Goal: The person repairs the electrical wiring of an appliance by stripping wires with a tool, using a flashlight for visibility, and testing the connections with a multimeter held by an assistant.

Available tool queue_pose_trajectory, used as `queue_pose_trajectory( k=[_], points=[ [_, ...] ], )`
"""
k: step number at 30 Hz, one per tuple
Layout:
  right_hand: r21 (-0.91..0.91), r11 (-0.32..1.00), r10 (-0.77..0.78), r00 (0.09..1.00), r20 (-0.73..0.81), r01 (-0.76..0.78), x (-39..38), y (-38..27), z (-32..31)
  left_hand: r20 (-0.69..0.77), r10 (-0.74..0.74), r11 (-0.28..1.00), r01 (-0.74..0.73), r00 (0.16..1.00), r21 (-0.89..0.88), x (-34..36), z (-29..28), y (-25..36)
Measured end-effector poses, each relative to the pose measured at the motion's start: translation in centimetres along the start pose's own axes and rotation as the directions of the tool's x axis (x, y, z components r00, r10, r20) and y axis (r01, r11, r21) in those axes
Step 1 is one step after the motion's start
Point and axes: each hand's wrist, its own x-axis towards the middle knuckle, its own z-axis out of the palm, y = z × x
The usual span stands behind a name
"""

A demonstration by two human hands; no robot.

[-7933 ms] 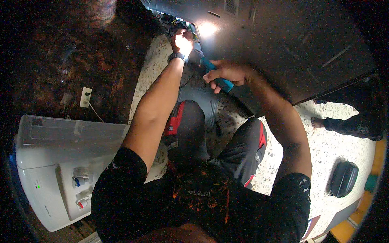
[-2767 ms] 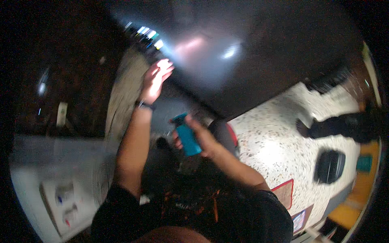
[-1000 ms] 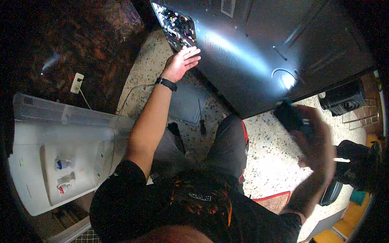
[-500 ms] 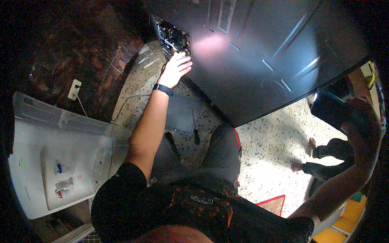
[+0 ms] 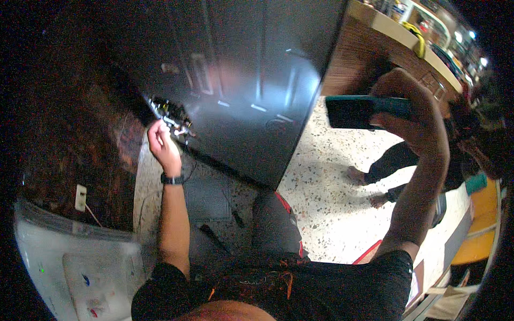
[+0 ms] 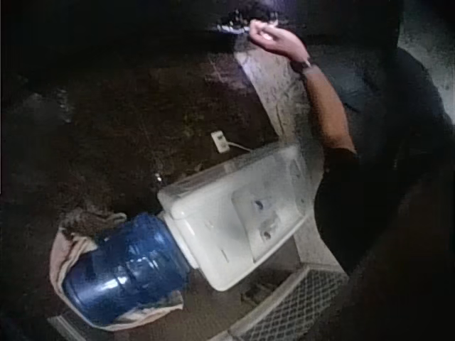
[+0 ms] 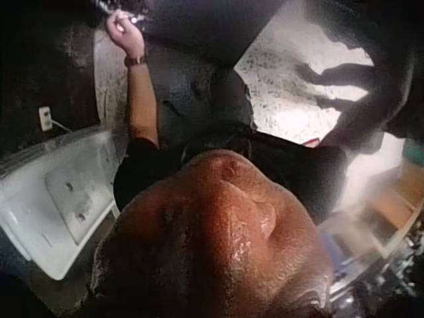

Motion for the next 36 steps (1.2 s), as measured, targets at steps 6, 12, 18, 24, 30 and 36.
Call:
queue_pose_trajectory(
  k=[6,12,18,24,30,36],
  points=[
    [0.146,0.985,-0.087,0.995,-0.042,0.092,-0.4,1.0,2.3,0.906,-0.029,0.872,0.454,0.422,-0.184,-10.1,8.3,17.8],
    [0.272,0.954,-0.126,0.992,-0.013,0.125,-1.3,-0.7,3.6,0.906,-0.089,0.396,0.849,0.414,-0.349,-13.7,15.5,22.3],
    [0.658,0.750,-0.076,0.997,-0.016,0.067,-3.5,0.7,5.7,0.822,-0.153,0.440,0.783,0.548,-0.440,-14.0,16.8,22.0],
    [0.948,0.180,0.248,0.921,-0.300,0.261,-9.1,8.9,12.5,0.808,-0.167,0.402,0.788,0.564,-0.467,-12.5,16.2,22.9],
    [0.932,-0.058,0.431,0.851,-0.301,0.359,-9.7,9.8,13.7,0.864,-0.158,0.394,0.833,0.478,-0.389,-11.9,17.3,25.1],
    [0.893,0.303,0.256,0.875,-0.411,0.332,-6.0,8.6,12.9,0.878,-0.121,0.374,0.841,0.463,-0.391,-12.9,17.6,25.7]
  ],
)
